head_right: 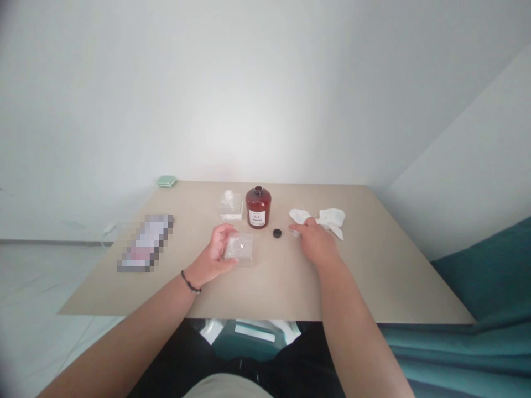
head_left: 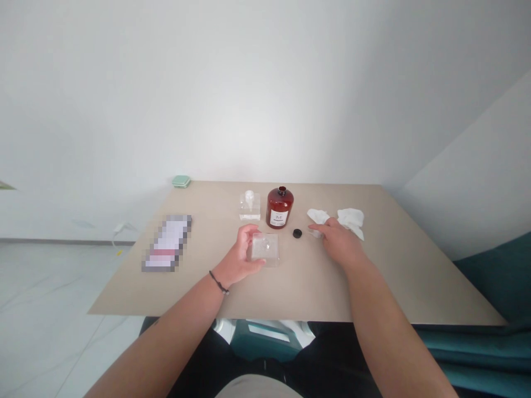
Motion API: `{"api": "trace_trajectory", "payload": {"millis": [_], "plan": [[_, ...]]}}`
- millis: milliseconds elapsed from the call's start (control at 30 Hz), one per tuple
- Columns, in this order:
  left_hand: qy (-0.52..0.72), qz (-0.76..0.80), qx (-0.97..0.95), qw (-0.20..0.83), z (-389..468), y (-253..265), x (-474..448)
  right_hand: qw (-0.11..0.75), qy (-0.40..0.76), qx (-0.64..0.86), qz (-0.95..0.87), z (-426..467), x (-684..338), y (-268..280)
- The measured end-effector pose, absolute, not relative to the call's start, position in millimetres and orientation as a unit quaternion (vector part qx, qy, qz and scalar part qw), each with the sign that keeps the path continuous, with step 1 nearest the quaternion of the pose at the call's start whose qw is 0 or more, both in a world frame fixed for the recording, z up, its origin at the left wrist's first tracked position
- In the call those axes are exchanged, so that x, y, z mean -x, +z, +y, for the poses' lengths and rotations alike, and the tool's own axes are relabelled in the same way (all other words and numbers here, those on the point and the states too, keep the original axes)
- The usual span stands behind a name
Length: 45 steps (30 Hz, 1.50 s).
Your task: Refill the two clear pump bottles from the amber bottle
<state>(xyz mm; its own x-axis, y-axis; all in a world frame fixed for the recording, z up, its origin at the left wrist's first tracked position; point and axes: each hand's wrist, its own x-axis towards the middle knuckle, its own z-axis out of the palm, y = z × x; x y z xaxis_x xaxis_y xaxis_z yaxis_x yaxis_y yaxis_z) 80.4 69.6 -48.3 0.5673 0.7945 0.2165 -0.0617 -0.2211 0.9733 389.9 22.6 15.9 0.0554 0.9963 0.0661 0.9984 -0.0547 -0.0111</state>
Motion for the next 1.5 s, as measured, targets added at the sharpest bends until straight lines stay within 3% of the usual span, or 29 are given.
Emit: {"api": "trace_trajectory", "payload": {"millis": [267,500,700,867,1000,1500], "plan": [[0.388,0.256,-0.675,0.573,70.7,-48.2,-83.8,0.024,-0.052,0.74,-0.67,23.4,-385.9,26.3],[0.372,0.281,-0.676,0.571,68.2,-39.9,-85.4,0.167,-0.135,0.744,-0.633,-6.7,-364.5,62.3],[0.375,0.274,-0.683,0.563,67.3,-37.5,-86.0,0.377,0.025,0.618,-0.69,-12.4,-333.5,95.6],[0.389,0.265,-0.69,0.549,69.3,-42.0,-86.2,0.47,0.209,0.518,-0.683,2.4,-306.8,102.2],[0.398,0.257,-0.699,0.536,69.8,-42.8,-87.3,0.474,0.28,0.496,-0.672,13.0,-293.0,95.3],[0.419,0.239,-0.705,0.52,67.6,-37.9,-87.8,0.424,0.313,0.524,-0.669,38.4,-283.4,41.6]]}}
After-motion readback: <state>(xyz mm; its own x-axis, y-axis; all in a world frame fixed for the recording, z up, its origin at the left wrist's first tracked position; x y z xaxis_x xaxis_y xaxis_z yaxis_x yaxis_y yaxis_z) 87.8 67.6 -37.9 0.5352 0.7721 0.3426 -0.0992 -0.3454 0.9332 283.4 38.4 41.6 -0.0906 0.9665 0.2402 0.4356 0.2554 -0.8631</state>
